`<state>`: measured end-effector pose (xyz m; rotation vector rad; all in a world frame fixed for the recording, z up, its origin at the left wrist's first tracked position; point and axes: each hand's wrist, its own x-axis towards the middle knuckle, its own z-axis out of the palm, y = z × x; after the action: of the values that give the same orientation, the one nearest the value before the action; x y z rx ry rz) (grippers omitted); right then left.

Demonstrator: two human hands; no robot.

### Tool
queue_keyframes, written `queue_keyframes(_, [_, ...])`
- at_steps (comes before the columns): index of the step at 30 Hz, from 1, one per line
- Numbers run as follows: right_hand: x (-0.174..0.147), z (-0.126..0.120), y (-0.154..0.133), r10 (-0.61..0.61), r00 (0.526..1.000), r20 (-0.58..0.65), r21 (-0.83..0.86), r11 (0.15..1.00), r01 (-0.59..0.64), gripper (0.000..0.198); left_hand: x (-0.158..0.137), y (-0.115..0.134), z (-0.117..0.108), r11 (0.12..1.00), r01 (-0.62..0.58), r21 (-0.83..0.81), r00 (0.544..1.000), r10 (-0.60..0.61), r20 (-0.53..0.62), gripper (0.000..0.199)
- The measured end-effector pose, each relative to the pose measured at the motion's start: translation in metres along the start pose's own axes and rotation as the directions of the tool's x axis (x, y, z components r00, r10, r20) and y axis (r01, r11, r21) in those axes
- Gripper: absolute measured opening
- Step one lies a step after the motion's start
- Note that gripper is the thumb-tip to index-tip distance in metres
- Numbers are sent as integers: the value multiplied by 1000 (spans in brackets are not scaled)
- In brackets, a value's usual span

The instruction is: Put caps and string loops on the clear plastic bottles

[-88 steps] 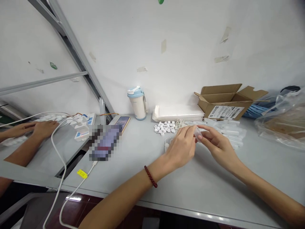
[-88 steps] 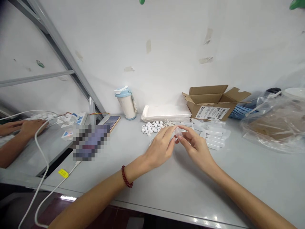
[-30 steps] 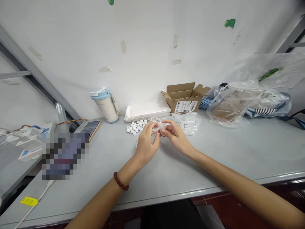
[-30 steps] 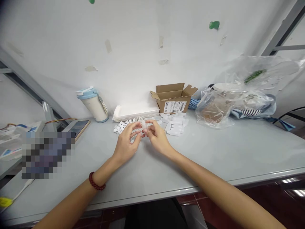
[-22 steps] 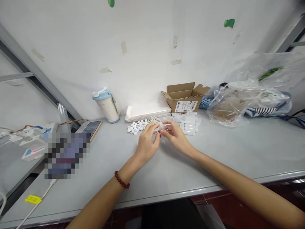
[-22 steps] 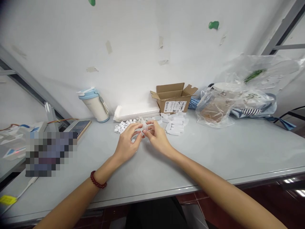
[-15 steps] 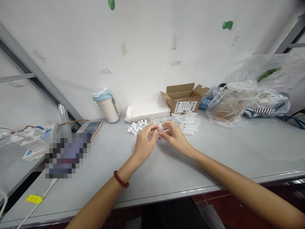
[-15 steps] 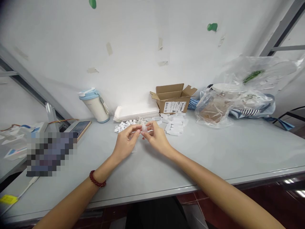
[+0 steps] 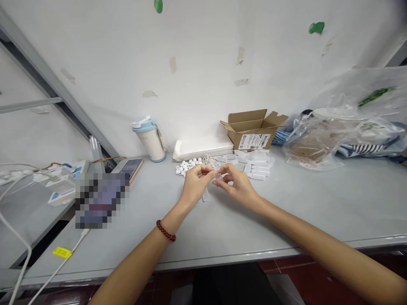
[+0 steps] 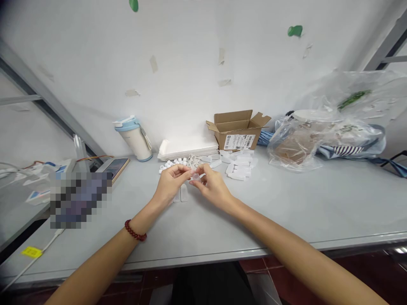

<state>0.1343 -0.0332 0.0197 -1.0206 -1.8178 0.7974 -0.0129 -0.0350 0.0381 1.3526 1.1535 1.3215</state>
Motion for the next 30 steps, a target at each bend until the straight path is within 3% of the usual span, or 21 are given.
queue_keyframes(9, [1, -2, 1, 56, 998, 39, 198, 978, -63, 39, 4, -5, -4, 995, 41, -94, 998, -38, 41, 18])
queue_keyframes(11, [3, -2, 4, 69, 997, 24, 197, 978, -72, 39, 4, -6, -5, 999, 5, -54, 998, -1, 59, 17])
queue_keyframes(13, [5, -2, 7, 102, 995, -16, 164, 982, -98, 37, 4, -8, -5, 989, -92, 112, 996, 92, 12, 12])
queue_keyframes(14, [6, -2, 9, 122, 992, -41, 146, 983, -115, 36, 3, -9, -5, 957, -161, 242, 985, 172, -23, 9])
queue_keyframes(16, [8, -3, 12, 153, 985, -81, 129, 981, -141, 34, 2, -10, -5, 812, -307, 496, 927, 373, -38, 1])
queue_keyframes(18, [9, -4, 13, 168, 982, -91, 141, 978, -154, 34, -1, -10, -5, 636, -460, 620, 839, 539, 71, 10])
queue_keyframes(20, [10, -5, 13, 172, 982, -79, 177, 972, -156, 35, -3, -9, -5, 509, -594, 623, 761, 606, 230, 19])
queue_keyframes(22, [11, -5, 12, 173, 983, -66, 220, 963, -154, 35, -5, -8, -5, 421, -670, 612, 715, 589, 376, 28])
queue_keyframes(24, [11, -5, 10, 181, 982, -53, 244, 956, -164, 33, -5, -9, -5, 356, -692, 628, 700, 542, 465, 31])
queue_keyframes(27, [12, -3, 11, 200, 980, -22, 236, 953, -189, 30, -3, -10, -8, 305, -693, 653, 702, 492, 515, 27])
queue_keyframes(30, [12, -2, 15, 204, 978, 47, 210, 955, -209, 28, -1, -8, -13, 318, -675, 666, 728, 432, 532, 26])
